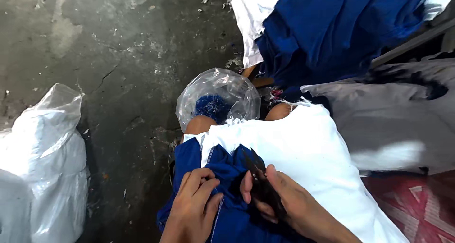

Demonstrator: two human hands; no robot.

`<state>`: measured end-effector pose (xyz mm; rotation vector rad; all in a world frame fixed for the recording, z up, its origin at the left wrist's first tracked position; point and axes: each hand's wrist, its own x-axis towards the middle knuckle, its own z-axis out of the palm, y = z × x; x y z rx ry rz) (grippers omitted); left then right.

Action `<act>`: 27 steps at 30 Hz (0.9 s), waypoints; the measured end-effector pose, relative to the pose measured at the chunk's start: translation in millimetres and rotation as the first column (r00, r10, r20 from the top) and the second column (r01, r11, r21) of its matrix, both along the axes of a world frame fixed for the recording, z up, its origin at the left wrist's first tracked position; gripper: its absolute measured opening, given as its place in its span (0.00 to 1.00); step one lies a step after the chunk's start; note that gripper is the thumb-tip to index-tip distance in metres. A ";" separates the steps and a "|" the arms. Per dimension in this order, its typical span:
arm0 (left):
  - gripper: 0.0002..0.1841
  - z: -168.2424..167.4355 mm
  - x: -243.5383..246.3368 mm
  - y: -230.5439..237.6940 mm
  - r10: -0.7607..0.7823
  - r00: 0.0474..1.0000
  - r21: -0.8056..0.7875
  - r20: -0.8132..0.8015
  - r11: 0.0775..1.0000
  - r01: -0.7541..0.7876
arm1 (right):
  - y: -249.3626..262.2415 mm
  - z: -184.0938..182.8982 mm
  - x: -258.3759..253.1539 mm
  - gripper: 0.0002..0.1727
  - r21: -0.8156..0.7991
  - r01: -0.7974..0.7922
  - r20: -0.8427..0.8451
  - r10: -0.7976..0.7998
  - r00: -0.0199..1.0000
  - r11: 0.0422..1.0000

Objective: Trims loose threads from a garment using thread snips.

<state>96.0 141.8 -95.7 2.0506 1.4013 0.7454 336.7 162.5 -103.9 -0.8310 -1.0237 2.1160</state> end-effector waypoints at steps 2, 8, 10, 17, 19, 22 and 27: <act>0.12 8.9 0.1 2.1 0.023 0.999 0.009 -0.048 1.000 -0.022 | -1.3 0.4 -1.7 0.37 0.029 -0.004 0.052 0.003 0.999 1.000; 0.14 33.8 7.8 7.6 -0.061 0.996 -0.033 -0.072 0.998 0.059 | -2.4 1.1 -0.4 0.37 0.031 -0.004 0.063 0.002 0.998 1.000; 0.14 10.8 7.5 6.1 -0.136 0.979 0.018 -0.153 0.990 0.140 | -3.8 0.6 -1.0 0.37 0.042 -0.010 0.064 0.007 0.998 0.999; 0.08 66.7 -103.8 5.1 -0.149 0.980 -0.187 0.130 0.967 0.172 | -6.2 5.8 21.6 0.39 -0.007 0.072 -0.355 -0.070 0.932 0.997; 0.14 91.5 -147.0 -3.3 0.075 0.989 -0.200 -0.125 0.975 -0.099 | -6.4 6.1 25.6 0.39 -0.046 0.107 -0.369 -0.116 0.922 0.993; 0.15 113.6 -150.0 -3.5 0.355 0.841 -0.101 -0.408 0.898 -0.428 | -2.7 3.2 21.9 0.38 -0.066 0.123 -0.388 -0.139 0.911 0.990; 0.14 91.7 -66.2 9.4 0.090 0.983 0.037 -0.162 0.996 -0.085 | -1.0 4.3 17.0 0.39 -0.037 0.136 -0.368 -0.140 0.919 0.990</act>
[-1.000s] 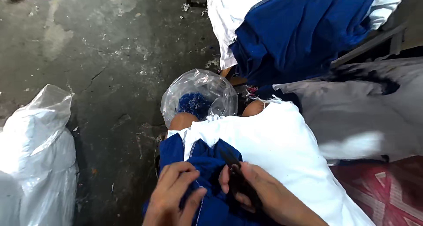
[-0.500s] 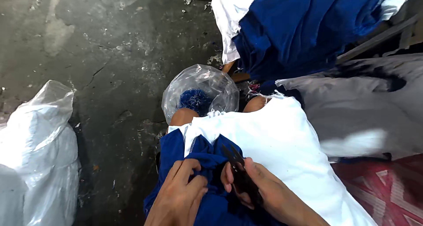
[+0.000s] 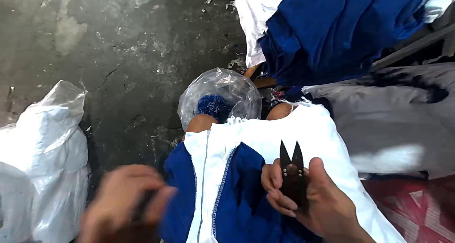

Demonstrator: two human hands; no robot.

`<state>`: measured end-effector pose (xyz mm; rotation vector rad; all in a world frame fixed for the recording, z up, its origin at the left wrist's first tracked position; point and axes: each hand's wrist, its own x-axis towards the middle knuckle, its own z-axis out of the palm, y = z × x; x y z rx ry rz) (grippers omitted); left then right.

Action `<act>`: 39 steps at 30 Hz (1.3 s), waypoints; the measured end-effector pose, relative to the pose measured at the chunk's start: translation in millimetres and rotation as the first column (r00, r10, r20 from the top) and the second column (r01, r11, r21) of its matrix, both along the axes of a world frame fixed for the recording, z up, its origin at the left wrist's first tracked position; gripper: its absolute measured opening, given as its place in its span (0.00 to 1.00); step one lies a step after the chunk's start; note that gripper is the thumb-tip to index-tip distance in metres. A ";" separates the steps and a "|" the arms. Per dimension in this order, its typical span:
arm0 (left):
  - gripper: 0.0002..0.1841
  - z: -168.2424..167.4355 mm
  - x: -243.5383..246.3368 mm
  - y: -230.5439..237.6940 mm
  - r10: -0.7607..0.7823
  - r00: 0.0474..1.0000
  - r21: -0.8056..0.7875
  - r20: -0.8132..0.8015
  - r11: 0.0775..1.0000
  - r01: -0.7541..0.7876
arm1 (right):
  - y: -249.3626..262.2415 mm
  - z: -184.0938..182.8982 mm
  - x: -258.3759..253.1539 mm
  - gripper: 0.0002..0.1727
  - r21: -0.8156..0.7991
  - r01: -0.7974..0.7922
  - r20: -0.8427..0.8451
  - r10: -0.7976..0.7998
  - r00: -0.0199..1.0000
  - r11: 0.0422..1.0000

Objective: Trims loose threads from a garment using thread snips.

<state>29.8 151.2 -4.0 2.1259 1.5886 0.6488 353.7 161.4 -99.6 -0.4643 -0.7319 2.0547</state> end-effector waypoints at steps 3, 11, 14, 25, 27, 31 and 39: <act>0.13 -26.0 92.9 1.4 -0.253 0.951 -0.118 0.175 0.954 0.276 | -1.0 6.7 4.9 0.40 0.048 0.066 -0.001 -0.066 0.998 0.997; 0.10 -72.3 162.6 -12.3 -0.515 0.834 -0.170 -0.197 0.856 0.488 | -7.3 22.7 30.9 0.38 0.121 0.232 0.029 -0.237 0.971 0.965; 0.11 -67.7 143.4 -3.4 -0.483 0.860 -0.292 0.162 0.809 0.509 | -10.6 21.8 33.9 0.38 0.134 0.219 0.069 -0.230 0.971 0.966; 0.12 -17.8 86.2 12.0 0.096 0.664 -0.294 0.741 0.936 0.193 | -10.3 55.8 -9.7 0.16 0.661 -0.255 0.609 -0.307 0.732 0.706; 0.10 -7.3 77.7 12.3 0.192 0.662 -0.284 0.724 0.958 0.034 | -11.4 55.1 -18.1 0.23 0.625 -0.358 0.677 -0.253 0.691 0.693; 0.10 10.3 56.4 14.4 0.359 0.648 -0.265 0.672 0.933 -0.242 | -9.2 48.6 -20.6 0.16 0.617 -0.337 0.678 -0.264 0.686 0.712; 0.12 7.6 45.9 13.6 0.323 0.625 -0.218 0.710 0.946 -0.242 | 13.2 36.5 -45.8 0.23 0.706 -0.301 0.607 -0.330 0.722 0.641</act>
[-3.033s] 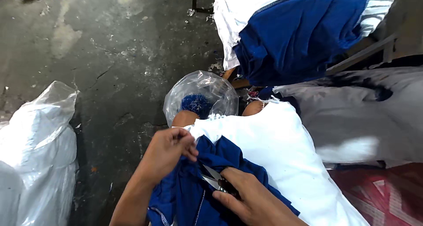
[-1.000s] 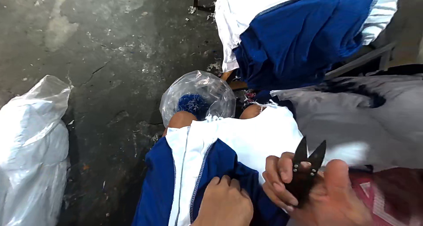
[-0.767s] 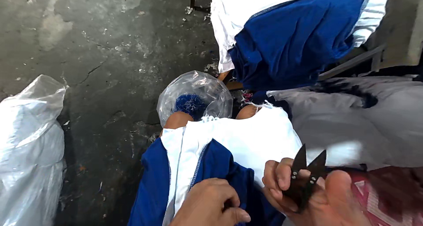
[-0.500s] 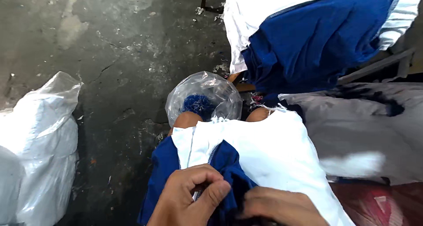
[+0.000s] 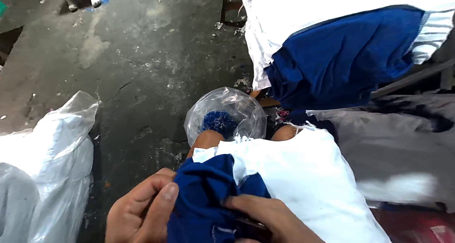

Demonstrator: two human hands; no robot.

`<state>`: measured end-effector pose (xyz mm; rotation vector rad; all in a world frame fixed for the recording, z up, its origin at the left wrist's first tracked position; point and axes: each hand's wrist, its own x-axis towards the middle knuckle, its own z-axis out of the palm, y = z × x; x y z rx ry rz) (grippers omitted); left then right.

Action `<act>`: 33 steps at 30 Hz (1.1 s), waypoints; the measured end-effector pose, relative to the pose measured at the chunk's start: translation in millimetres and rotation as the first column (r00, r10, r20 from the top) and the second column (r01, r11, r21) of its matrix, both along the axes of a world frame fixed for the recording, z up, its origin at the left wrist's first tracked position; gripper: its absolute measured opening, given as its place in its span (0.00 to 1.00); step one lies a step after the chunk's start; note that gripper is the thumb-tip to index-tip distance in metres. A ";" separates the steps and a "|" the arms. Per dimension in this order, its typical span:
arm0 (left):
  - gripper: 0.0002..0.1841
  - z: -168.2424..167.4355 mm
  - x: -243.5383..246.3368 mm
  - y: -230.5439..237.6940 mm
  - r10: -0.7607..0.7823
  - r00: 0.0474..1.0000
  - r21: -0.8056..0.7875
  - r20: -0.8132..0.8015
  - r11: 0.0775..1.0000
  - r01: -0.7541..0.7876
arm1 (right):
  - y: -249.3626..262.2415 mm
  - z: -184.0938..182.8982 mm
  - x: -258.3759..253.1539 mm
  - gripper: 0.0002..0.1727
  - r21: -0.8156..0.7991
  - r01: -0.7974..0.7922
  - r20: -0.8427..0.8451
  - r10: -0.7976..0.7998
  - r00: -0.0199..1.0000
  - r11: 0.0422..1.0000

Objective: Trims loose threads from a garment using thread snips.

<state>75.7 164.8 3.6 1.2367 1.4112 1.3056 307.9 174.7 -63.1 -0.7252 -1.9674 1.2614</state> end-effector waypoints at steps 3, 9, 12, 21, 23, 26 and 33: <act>0.12 3.1 -14.0 0.5 0.000 1.000 0.022 0.026 1.000 0.000 | 4.6 -4.5 12.8 0.18 -0.055 -0.029 -0.070 0.025 0.997 0.998; 0.11 -77.9 -25.1 9.1 -0.005 0.795 -0.143 -0.607 0.984 -0.103 | 3.9 -21.5 36.6 0.15 -0.256 0.236 0.112 -0.214 0.970 0.937; 0.14 -120.3 -21.9 7.9 -0.148 0.789 -0.360 -0.597 0.928 -0.097 | 1.3 -40.8 19.6 0.14 -0.359 0.349 0.242 -0.275 0.930 0.866; 0.21 -43.0 36.2 -11.1 -0.301 0.715 -0.062 -0.631 0.938 0.340 | 3.9 -37.4 14.7 0.12 -0.537 0.369 0.233 -0.287 0.929 0.758; 0.17 -86.5 50.0 -8.3 -0.288 0.664 -0.005 -0.690 0.919 0.393 | 3.6 -38.7 15.1 0.12 -0.556 0.381 0.244 -0.293 0.925 0.739; 0.12 -118.0 44.0 0.8 -0.202 0.797 0.105 -0.570 0.944 0.314 | 4.3 -42.4 16.8 0.11 -0.579 0.392 0.237 -0.312 0.920 0.715; 0.14 -108.5 11.7 -4.7 -0.231 0.939 -0.049 -0.255 0.973 0.226 | 3.4 -35.1 16.3 0.12 -0.471 0.428 0.252 -0.348 0.903 0.771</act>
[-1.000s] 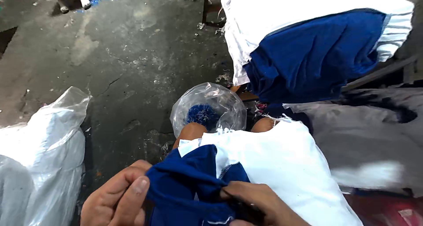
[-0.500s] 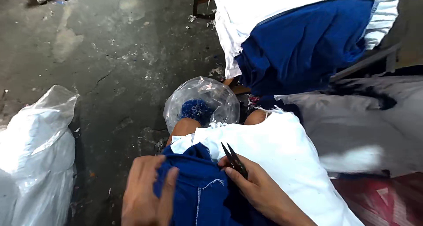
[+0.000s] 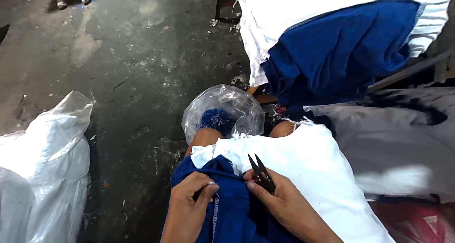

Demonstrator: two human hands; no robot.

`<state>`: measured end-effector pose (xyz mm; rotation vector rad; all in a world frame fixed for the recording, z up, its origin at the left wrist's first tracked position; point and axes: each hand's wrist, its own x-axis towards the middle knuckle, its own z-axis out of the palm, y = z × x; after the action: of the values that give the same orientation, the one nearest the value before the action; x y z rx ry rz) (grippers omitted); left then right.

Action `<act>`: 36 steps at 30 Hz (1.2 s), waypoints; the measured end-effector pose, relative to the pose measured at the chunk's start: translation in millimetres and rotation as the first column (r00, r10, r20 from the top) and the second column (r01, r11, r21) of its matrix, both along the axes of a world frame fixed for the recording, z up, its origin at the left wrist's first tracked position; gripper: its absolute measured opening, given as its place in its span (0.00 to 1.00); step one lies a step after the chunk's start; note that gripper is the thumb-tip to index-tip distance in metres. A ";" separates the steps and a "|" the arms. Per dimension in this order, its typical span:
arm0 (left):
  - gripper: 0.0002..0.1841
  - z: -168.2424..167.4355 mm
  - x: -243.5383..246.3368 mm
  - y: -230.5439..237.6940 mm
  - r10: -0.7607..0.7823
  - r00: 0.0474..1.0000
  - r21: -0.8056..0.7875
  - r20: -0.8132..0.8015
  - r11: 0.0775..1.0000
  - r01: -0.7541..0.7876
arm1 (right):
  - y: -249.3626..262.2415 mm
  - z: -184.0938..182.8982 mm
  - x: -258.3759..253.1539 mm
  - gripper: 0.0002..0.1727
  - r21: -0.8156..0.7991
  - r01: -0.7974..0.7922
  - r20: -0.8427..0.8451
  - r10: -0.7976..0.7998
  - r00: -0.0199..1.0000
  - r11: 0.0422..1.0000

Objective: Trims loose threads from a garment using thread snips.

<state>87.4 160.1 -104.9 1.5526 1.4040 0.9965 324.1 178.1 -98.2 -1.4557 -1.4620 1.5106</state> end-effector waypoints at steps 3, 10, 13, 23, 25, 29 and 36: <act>0.13 7.6 -0.1 -2.5 -0.093 0.990 -0.029 -0.106 0.995 0.090 | -5.2 12.6 -4.9 0.21 0.358 -0.093 0.105 0.059 0.993 0.929; 0.09 2.4 0.0 4.7 -0.067 0.962 0.115 -0.265 0.988 0.100 | -7.5 16.5 -10.3 0.33 0.242 -0.348 0.079 0.340 0.937 0.906; 0.12 5.8 -6.3 4.1 -0.073 0.974 0.026 -0.214 0.996 0.080 | -6.7 21.2 -7.1 0.31 0.114 -0.368 0.112 0.357 0.928 0.923; 0.12 11.4 -6.9 10.3 -0.082 0.983 -0.061 -0.167 0.995 0.073 | 2.4 40.2 -31.6 0.29 -0.229 -0.485 0.522 0.527 0.671 0.844; 0.13 10.2 -5.9 11.2 -0.071 0.985 -0.066 -0.155 0.996 0.062 | -5.9 27.0 -33.3 0.25 -0.054 -0.457 0.578 0.401 0.710 0.888; 0.13 11.4 -9.7 12.0 -0.036 0.997 -0.118 -0.074 0.993 0.027 | -8.5 12.9 -25.8 0.24 0.058 -0.436 0.510 0.349 0.786 0.898; 0.12 3.3 -2.8 1.4 -0.088 0.935 0.050 -0.343 0.992 0.112 | -0.3 4.5 4.5 0.30 0.065 -0.366 -0.005 0.367 0.930 0.928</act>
<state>84.6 161.5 -101.6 1.8967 1.5155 0.7453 328.7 177.8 -93.7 -1.1722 -1.8309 1.6680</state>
